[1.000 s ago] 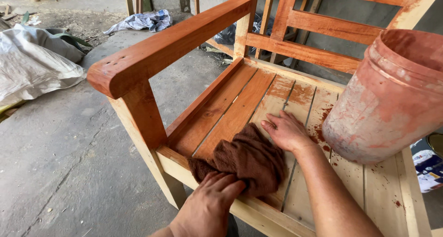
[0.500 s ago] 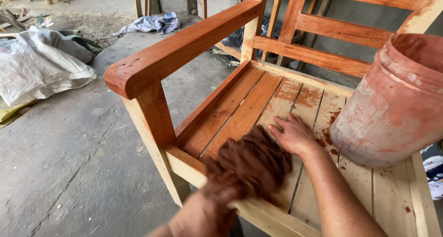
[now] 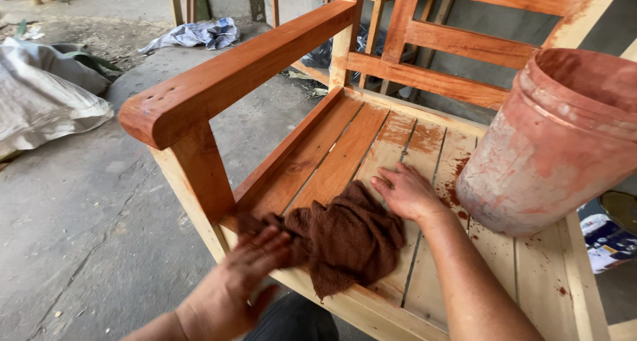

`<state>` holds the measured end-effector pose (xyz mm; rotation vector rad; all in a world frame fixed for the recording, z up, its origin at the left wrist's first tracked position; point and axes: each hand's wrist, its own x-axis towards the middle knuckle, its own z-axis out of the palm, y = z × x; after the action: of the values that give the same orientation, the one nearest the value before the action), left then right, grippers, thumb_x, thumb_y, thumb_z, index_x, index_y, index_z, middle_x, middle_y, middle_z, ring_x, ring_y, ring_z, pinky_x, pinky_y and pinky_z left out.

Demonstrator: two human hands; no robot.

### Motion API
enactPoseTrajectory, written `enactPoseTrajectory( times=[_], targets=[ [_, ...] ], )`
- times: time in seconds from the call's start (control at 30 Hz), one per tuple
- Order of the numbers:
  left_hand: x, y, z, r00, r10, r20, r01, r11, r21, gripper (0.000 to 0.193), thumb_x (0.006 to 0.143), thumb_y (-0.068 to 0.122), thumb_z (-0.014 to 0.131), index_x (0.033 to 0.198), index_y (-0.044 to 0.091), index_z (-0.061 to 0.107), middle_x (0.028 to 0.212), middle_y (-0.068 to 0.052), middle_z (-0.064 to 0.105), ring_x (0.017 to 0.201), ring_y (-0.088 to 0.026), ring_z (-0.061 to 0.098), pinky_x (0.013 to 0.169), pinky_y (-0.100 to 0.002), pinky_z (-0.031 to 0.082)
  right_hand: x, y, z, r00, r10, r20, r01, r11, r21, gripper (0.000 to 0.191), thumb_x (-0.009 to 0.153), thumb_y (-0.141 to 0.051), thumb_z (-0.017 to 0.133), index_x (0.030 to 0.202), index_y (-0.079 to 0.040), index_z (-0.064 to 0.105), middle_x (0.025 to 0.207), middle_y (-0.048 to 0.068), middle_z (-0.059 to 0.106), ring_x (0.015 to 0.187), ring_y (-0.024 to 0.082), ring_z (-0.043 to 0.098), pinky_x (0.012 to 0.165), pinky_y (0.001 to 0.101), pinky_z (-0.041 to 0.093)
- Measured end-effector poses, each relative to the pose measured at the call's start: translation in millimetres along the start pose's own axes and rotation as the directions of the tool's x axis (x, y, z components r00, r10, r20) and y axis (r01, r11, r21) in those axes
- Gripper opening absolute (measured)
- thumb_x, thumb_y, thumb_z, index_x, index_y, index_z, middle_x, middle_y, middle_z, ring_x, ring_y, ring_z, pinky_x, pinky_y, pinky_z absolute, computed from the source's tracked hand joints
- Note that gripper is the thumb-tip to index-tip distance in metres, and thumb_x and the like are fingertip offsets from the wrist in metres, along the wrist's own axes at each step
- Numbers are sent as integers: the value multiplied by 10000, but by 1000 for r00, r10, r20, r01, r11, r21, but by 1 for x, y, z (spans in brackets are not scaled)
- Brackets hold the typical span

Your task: The person applies reddish-brown stain to a wooden chair using a cloth. They repeatedly dip the cloth into a bucket and wipe the seat slats, armrests, and backrest, spreading the stain across the surfaces.

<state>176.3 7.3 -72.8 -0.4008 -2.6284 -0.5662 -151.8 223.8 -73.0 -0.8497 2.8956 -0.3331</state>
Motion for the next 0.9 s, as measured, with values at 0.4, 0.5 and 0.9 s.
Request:
enactPoseTrajectory(
  times=[0.4,0.5,0.9],
  targets=[
    [59,117,230,847,526,-81,-528,850,-2,557,942,255,533,1485,140,583,1558,-109,579,1443,-321,569,1211,-496,456,-1,24,-6,984,-111,139,100,991,85,769,962,-740,347,1508,-216,486,1644,157,306,1531,321,272,1233,409,257],
    [70,128,225,842,537,-52,-539,833,-123,535,942,262,539,1454,116,594,1490,-131,596,1384,-345,584,1221,-538,474,-19,30,-27,976,-90,198,69,992,110,805,962,-747,338,1459,-144,533,1524,153,539,1422,330,491,1174,406,389],
    [50,37,70,824,522,220,-483,851,-208,550,938,282,578,1432,40,598,1542,-207,517,1429,-414,476,1131,-565,379,-137,22,-113,981,2,196,-13,998,56,656,964,-629,404,1405,-186,603,1451,66,609,1364,289,541,1125,379,419]
  ],
)
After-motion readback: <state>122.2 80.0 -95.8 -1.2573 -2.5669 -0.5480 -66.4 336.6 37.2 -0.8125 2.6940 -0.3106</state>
